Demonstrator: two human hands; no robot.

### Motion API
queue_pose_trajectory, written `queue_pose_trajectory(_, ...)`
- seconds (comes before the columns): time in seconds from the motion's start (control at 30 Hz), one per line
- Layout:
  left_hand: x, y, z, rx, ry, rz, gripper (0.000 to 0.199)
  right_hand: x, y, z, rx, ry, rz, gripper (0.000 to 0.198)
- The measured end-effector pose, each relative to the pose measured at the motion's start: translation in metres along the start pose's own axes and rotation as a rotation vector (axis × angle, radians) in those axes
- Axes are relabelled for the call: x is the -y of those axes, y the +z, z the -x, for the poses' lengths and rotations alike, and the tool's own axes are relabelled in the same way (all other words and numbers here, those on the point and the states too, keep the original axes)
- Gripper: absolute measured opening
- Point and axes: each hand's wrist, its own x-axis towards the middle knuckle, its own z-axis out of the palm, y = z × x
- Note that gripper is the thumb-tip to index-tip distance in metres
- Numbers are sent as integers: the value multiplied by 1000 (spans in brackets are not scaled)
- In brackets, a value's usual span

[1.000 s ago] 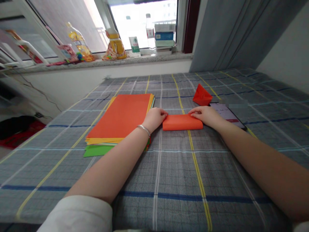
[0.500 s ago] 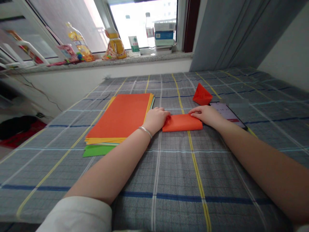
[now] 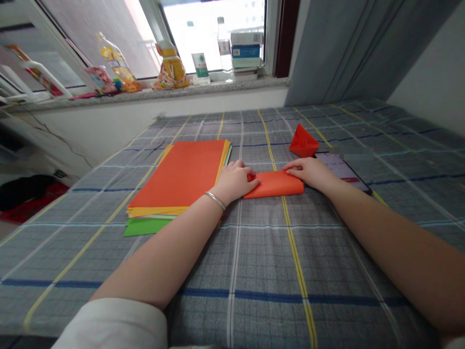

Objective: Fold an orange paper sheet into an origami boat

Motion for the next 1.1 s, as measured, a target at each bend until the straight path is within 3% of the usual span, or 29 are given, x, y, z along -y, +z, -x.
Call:
queue_pose_trajectory(0.33,-4,3,6,2,111,-85,38,-1,0,1,-4,23,-45,20)
queue_pose_trajectory(0.87,-18,11,21,15,86,-176,49,-6,5,0,-14,21,-82,22)
queue_pose_trajectory(1.1,-20,13,23,143,39,-115,60,-3,3,1,-14,24,-83,21)
